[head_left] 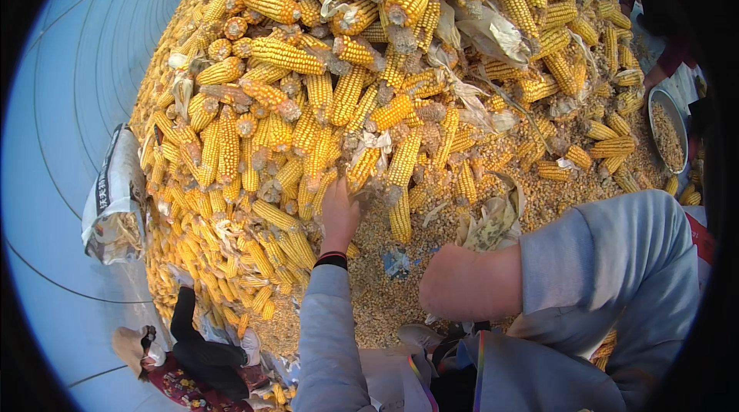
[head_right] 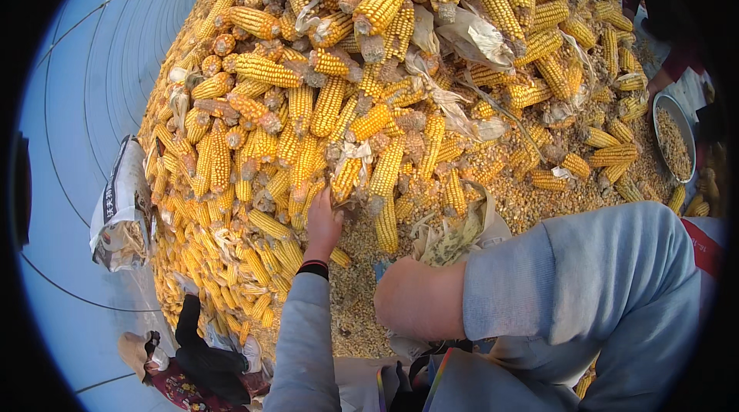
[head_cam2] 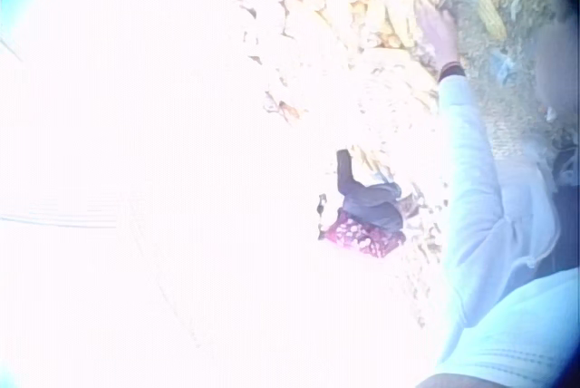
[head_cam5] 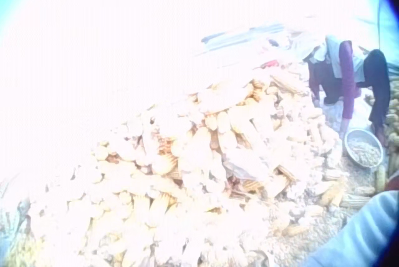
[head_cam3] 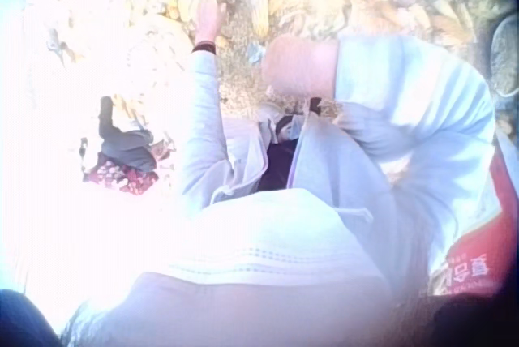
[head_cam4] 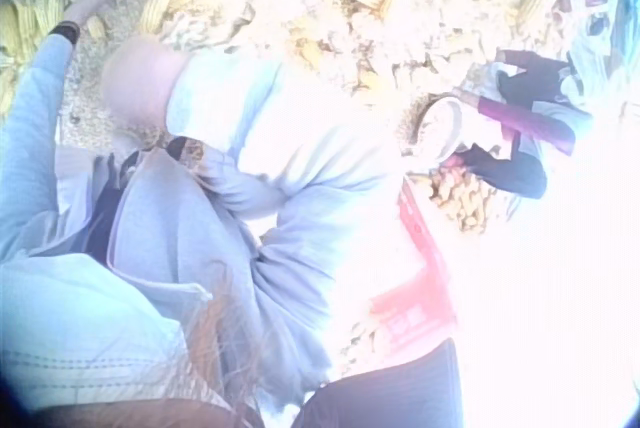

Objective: The person shucks dried corn cobs by hand, removing husks and kernels, then scoops loose kernels into a metal bowl and pours them into a large sack. Other workers are visible nearby performing similar tasks.

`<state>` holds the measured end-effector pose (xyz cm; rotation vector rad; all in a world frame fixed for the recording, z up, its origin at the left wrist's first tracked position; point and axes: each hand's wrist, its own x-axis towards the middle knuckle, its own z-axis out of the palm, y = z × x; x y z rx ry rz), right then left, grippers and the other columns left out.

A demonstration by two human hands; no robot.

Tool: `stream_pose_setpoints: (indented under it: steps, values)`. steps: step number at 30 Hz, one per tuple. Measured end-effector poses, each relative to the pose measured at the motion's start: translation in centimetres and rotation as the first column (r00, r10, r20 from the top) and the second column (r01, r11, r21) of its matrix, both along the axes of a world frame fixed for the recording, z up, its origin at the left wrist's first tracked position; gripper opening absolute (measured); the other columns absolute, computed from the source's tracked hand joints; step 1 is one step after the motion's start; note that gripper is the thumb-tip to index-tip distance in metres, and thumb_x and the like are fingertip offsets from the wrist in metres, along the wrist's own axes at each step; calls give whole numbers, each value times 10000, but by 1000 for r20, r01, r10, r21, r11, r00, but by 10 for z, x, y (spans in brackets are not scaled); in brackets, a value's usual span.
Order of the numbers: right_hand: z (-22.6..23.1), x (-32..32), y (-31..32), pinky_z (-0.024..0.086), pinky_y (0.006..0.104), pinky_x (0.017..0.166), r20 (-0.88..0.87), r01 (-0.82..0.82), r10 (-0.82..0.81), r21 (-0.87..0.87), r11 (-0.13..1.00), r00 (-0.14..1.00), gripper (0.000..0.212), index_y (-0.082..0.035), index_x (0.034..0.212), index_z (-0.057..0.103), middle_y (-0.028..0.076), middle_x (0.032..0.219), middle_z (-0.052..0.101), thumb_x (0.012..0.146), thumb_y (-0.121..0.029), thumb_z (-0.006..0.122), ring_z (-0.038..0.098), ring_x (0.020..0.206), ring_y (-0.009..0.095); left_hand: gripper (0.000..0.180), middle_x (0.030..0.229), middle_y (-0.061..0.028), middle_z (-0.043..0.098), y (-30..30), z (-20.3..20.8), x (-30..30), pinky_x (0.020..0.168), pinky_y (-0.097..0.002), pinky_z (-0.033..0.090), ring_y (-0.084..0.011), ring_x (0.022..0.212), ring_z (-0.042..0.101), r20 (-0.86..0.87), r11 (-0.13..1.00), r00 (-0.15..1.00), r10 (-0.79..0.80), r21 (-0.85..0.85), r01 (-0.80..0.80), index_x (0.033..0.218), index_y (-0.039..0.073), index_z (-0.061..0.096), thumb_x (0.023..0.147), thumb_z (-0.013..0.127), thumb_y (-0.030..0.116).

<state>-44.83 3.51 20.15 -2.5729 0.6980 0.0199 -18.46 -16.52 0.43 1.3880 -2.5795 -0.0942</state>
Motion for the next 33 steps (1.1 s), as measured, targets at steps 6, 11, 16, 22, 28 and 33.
stream_pose_setpoints:
  steps: [6,11,16,22,28,33]
  values:
    - [4,-6,-14,514,398,541,-87,22,-18,51,998,996,74,-86,759,725,62,751,692,707,-121,685,692,731,268,845,1244,-259,531,-9,17,-67,918,-451,453,-356,1104,548,-35,839,935,354,455,-300,1360,-75,372,714,771,298]
    - [2,-4,-24,512,402,533,-171,22,-20,11,1000,985,60,-83,752,738,73,782,706,717,-94,690,694,720,271,836,1081,-143,623,24,56,-20,721,-330,521,-202,893,628,-186,529,829,527,835,-149,1396,-102,336,726,747,183]
    - [-4,10,-20,495,387,796,72,16,3,-263,965,997,227,-81,1001,677,72,946,677,776,-106,648,652,936,248,790,1130,-130,631,95,129,10,752,-295,516,-164,898,626,-155,480,868,471,871,-105,1363,-86,417,694,761,155]
    - [2,30,-28,451,405,934,30,106,-103,-406,908,994,583,-91,1312,488,132,1183,581,766,-156,682,586,1074,301,734,1212,-161,620,165,187,20,962,-334,450,-223,1119,584,-208,660,957,200,751,26,1289,-20,546,649,804,232]
    - [-2,36,-36,527,395,740,17,306,-315,193,932,949,577,-20,1231,554,207,977,660,700,-168,723,654,857,322,830,1343,-161,534,177,193,54,998,-395,468,-280,1241,524,-489,843,852,188,526,116,1410,16,419,714,804,254]
    - [12,52,-33,511,347,733,63,538,-699,590,602,713,553,50,1178,543,144,926,653,745,-243,723,619,828,181,904,1469,-173,321,166,178,68,1022,-440,460,-341,1270,477,-769,726,-19,639,594,346,1511,81,144,843,728,254]
